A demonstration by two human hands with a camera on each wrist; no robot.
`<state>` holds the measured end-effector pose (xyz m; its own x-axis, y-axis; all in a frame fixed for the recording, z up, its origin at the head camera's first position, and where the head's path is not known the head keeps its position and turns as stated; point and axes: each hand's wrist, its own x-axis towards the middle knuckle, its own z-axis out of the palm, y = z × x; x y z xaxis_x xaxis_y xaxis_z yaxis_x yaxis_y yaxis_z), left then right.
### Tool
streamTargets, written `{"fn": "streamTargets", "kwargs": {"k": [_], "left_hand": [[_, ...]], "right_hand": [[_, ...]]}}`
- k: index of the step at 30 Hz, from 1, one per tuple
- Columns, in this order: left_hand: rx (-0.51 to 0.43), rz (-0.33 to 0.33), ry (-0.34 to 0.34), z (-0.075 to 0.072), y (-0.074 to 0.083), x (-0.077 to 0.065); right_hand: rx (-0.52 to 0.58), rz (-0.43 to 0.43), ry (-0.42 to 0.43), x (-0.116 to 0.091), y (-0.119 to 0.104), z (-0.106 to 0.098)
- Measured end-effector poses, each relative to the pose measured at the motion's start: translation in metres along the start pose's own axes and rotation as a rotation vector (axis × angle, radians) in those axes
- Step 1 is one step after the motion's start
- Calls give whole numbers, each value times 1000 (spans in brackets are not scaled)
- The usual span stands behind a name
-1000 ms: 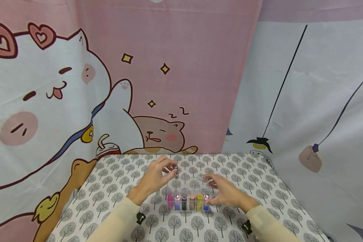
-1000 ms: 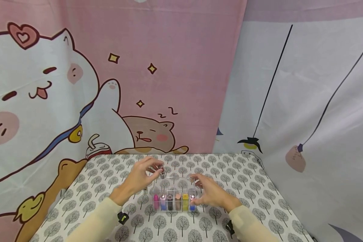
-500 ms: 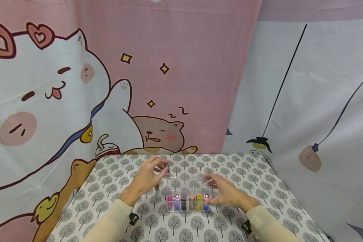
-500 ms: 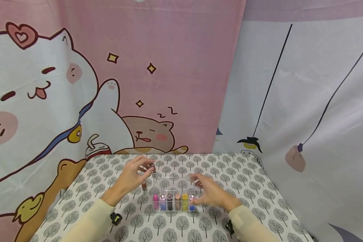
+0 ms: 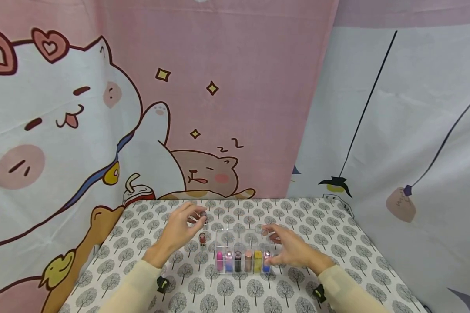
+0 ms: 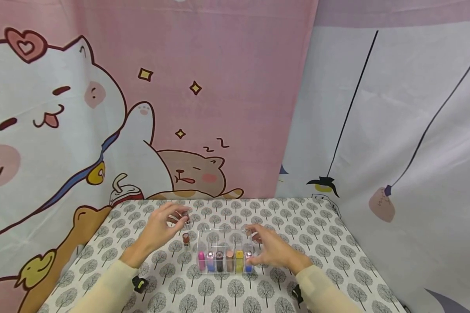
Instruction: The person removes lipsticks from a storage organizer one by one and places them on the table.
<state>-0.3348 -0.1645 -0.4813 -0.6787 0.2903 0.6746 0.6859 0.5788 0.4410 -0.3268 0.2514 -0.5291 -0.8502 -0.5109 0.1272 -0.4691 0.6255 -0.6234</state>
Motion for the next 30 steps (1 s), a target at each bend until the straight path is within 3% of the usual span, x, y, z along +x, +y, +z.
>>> {"fn": "streamTargets", "kwargs": {"k": [5,13,22,30], "left_hand": [[5,12,3,-3,-10,-4],[61,-56,-13,-11,-20,-10],[35,-76,-33,-15,-31,-17],[55,-52,-61,-11,-44,-30]], "right_hand": [[-1,2,3,1,0,0],[-1,-9,5,1,-2,-2],[-27,-13,14,1,-2,-2],[9,1,-3,-1,-2,-1]]}}
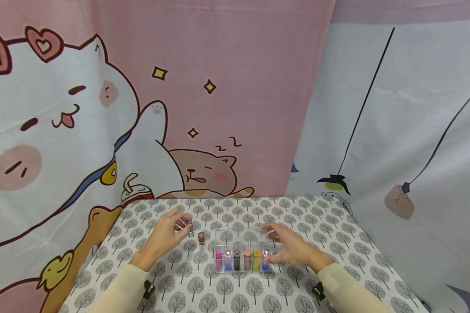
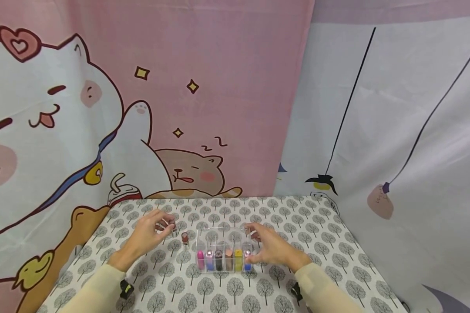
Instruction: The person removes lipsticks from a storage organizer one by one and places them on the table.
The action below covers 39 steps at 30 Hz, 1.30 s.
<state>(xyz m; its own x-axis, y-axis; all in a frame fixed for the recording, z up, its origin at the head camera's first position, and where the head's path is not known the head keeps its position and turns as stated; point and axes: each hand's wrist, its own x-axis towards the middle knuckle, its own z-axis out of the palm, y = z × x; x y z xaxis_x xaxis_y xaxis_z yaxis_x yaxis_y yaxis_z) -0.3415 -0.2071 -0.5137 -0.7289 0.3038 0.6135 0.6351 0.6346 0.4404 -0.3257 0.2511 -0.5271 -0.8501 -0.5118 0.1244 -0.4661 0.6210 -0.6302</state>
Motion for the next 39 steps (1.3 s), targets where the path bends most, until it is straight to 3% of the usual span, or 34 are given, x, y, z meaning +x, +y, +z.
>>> {"fn": "streamTargets", "kwargs": {"k": [7,14,21,39], "left_hand": [[20,-77,-79,3,-2,-7],[51,-99,-122,7,-5,-11],[55,-166,-176,10,-5,-14],[94,-135,-222,10,-7,-19]], "right_hand": [[8,-9,-1,1,1,0],[14,-7,-6,2,3,0],[20,3,-7,1,4,0],[15,-6,0,0,3,1]]}}
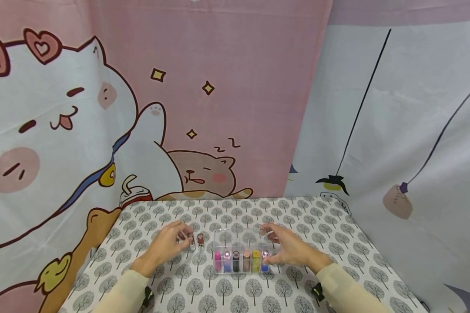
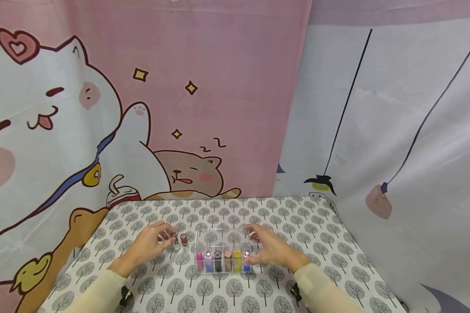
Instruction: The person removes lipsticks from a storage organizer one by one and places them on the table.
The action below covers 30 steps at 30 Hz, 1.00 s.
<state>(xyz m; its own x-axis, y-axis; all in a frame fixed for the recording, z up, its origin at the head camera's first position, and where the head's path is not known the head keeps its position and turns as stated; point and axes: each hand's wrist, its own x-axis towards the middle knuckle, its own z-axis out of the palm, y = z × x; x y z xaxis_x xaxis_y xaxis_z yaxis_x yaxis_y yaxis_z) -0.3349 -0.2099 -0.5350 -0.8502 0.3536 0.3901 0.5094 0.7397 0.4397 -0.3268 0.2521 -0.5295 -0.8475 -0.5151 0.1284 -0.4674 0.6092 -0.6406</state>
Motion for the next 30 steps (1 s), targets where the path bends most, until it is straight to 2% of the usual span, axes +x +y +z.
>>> {"fn": "streamTargets", "kwargs": {"k": [7,15,30], "left_hand": [[10,1,-3,1,0,-2],[11,-39,-21,2,0,-1],[28,-61,-28,2,0,-2]], "right_hand": [[-9,10,1,0,-1,1],[-10,19,5,0,-3,0],[-29,15,9,0,-4,0]]}}
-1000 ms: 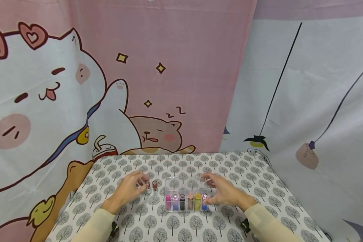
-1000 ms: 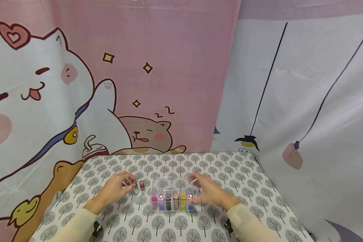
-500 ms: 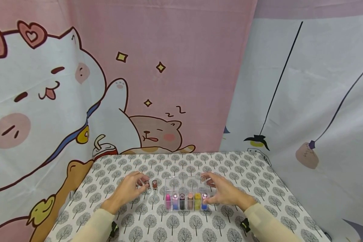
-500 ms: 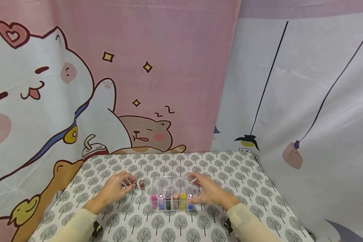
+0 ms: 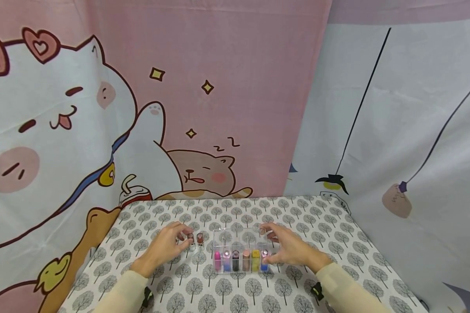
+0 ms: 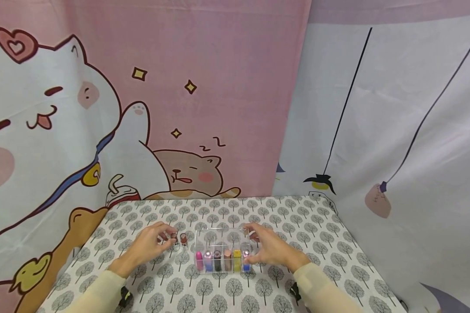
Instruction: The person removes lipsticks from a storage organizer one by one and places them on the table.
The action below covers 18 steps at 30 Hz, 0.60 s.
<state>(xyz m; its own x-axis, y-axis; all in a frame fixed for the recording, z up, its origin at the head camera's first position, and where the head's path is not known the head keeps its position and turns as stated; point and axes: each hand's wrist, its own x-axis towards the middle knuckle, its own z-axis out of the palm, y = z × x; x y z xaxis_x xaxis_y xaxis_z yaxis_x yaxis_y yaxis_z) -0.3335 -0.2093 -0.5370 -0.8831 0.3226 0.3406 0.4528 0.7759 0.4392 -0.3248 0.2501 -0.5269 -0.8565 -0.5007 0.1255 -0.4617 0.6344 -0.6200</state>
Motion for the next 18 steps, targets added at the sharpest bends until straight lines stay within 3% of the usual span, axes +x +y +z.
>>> {"fn": "streamTargets", "kwargs": {"k": [13,18], "left_hand": [[-8,-7,33,-4,4,2],[8,43,77,-5,9,4]], "right_hand": [[5,12,-11,0,0,0],[-3,14,-12,1,0,0]]}}
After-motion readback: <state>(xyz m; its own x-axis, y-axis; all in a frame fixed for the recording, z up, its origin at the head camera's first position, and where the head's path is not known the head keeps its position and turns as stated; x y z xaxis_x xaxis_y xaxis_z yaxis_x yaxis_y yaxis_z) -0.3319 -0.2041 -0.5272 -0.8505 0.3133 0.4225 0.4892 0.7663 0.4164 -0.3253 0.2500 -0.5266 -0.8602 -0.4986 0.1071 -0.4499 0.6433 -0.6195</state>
